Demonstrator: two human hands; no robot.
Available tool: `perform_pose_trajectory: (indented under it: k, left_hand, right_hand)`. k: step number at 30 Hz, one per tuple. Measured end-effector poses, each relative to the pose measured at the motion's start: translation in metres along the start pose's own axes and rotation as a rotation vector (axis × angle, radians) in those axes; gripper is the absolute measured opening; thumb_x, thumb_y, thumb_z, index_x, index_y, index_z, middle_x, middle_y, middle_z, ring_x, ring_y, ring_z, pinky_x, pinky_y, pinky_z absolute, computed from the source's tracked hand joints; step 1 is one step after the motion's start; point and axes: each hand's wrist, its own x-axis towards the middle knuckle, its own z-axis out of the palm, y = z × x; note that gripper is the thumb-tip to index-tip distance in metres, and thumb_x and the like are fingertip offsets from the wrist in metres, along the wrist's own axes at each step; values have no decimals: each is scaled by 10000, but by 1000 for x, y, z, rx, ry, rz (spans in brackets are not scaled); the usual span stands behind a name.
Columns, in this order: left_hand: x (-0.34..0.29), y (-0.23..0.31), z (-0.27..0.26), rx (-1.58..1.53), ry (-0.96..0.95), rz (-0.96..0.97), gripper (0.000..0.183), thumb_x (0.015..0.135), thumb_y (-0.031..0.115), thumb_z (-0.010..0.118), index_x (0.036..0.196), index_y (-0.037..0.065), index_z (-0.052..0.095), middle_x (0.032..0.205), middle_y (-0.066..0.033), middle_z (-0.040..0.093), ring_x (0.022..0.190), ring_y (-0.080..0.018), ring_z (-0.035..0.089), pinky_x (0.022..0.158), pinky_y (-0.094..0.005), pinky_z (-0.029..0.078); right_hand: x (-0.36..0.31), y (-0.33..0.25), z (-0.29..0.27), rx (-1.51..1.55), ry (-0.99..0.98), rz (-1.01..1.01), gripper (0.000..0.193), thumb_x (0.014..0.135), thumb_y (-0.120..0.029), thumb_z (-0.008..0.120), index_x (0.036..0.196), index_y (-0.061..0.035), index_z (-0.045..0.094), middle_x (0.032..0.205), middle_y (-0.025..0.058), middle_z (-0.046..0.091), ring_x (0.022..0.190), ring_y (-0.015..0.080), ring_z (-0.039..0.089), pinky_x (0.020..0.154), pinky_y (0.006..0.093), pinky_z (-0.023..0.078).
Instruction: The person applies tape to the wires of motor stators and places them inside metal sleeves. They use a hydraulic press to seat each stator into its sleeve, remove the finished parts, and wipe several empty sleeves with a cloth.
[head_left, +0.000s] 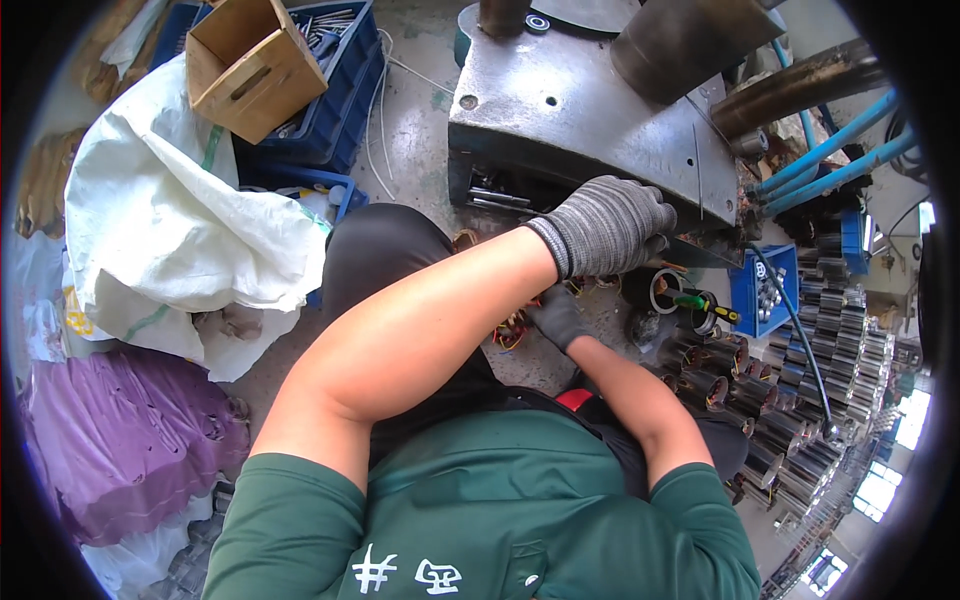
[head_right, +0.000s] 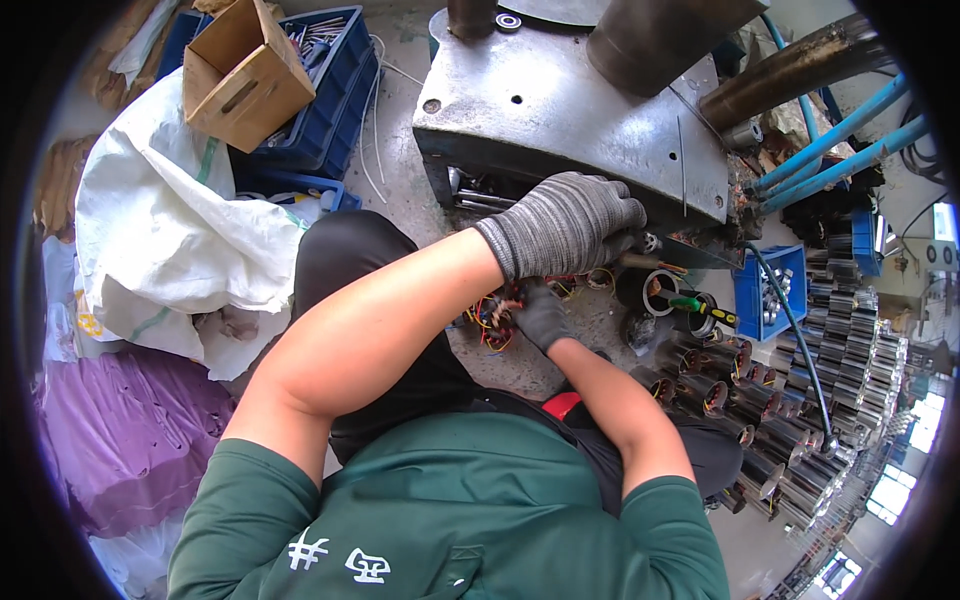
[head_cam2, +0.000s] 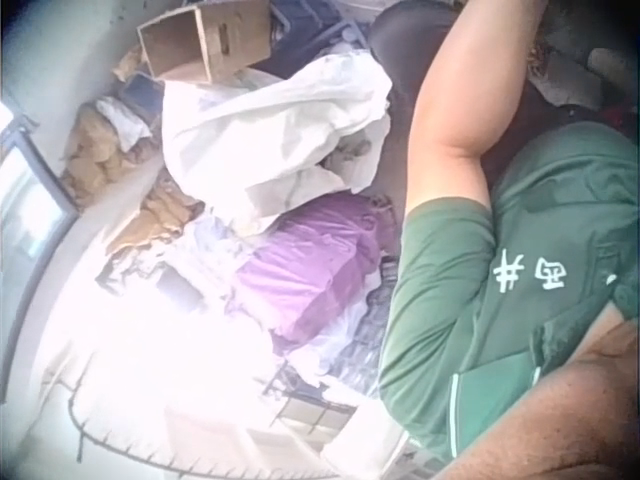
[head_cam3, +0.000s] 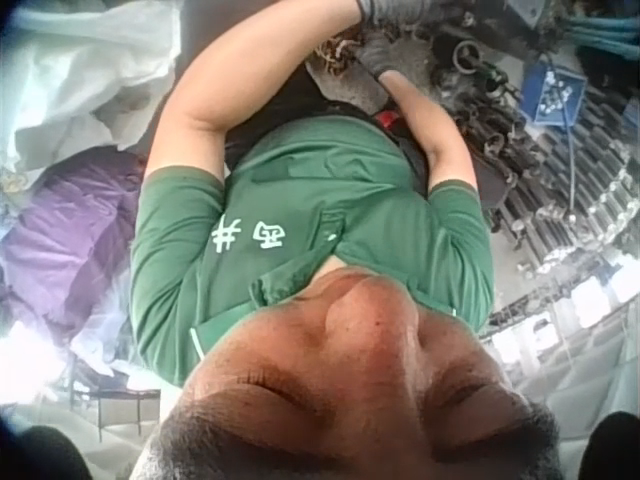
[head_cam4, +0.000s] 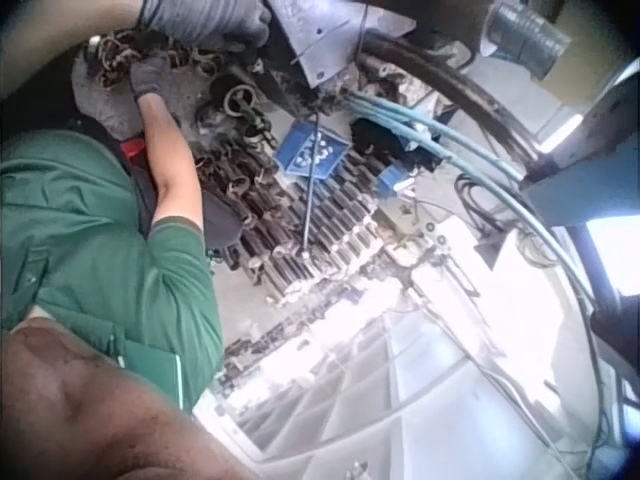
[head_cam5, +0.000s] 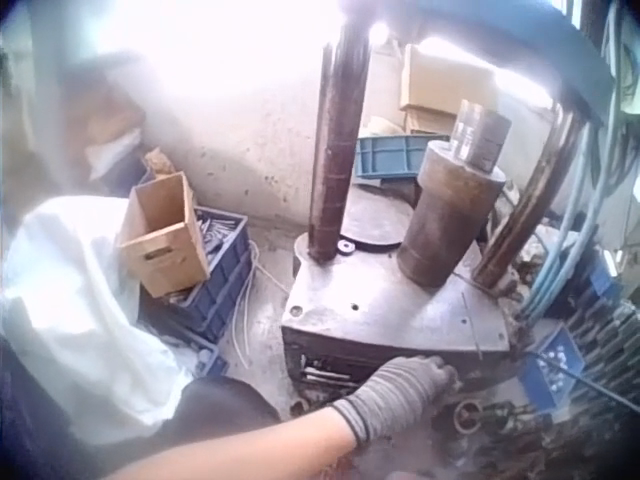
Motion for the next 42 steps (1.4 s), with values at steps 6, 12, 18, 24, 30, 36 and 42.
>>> perform_pose_trajectory:
  k: [6, 12, 18, 24, 30, 36, 42]
  left_hand:
    - [-5, -5, -9, 21, 15, -23, 255, 930, 273, 675, 1092, 91, 748, 1010, -178, 712, 976, -370, 707, 891, -477, 564]
    - [-7, -4, -20, -14, 64, 1, 238, 911, 248, 685, 1075, 88, 749, 1023, -181, 720, 988, -369, 708, 890, -480, 566]
    - [-3, 3, -23, -49, 67, -27, 272, 921, 262, 689, 1118, 78, 729, 1059, -189, 713, 1032, -383, 698, 917, -479, 557]
    - [2, 5, -24, -201, -42, -197, 498, 945, 351, 700, 1314, 21, 650, 1213, -244, 705, 1135, -403, 679, 1002, -440, 536]
    - [9, 23, -28, -939, -13, -78, 820, 905, 373, 817, 1497, -42, 430, 1371, -227, 621, 1309, -260, 579, 1137, -385, 456]
    - [15, 38, -4, -440, 264, 100, 1207, 627, 269, 1017, 1570, -1, 314, 1457, -174, 534, 1347, -275, 543, 1179, -392, 431]
    - [18, 37, 16, -683, 405, 7, 1128, 581, 178, 1034, 1508, 99, 397, 1444, -114, 549, 1330, -229, 566, 1132, -400, 497]
  right_hand:
    - [59, 5, 39, -77, -155, 150, 770, 893, -363, 716, 1558, -90, 442, 1582, 238, 453, 1482, 373, 408, 1238, 438, 308]
    - [43, 26, 39, -65, -42, 50, 879, 822, -314, 786, 1558, -54, 383, 1602, 299, 359, 1480, 480, 327, 1228, 473, 320]
    - [-5, -33, -80, 803, 178, 287, 588, 817, -119, 812, 1341, -54, 552, 1224, 92, 674, 1073, 264, 673, 951, 381, 548]
    - [-13, -94, -237, 1070, 554, 241, 549, 841, 32, 691, 1371, -23, 560, 1140, 124, 682, 1016, 223, 684, 884, 373, 596]
    - [-28, -134, -331, 1562, 748, -22, 339, 932, -94, 661, 1265, -33, 656, 1044, 125, 727, 944, 240, 717, 872, 382, 622]
    - [-29, -136, -351, 1789, 620, -159, 236, 989, -187, 637, 1161, -39, 702, 1020, 111, 743, 903, 220, 725, 829, 369, 626]
    - [-14, -128, -328, 1781, 484, -355, 277, 979, -137, 648, 1222, -2, 652, 1208, 162, 699, 1111, 259, 693, 1010, 394, 585]
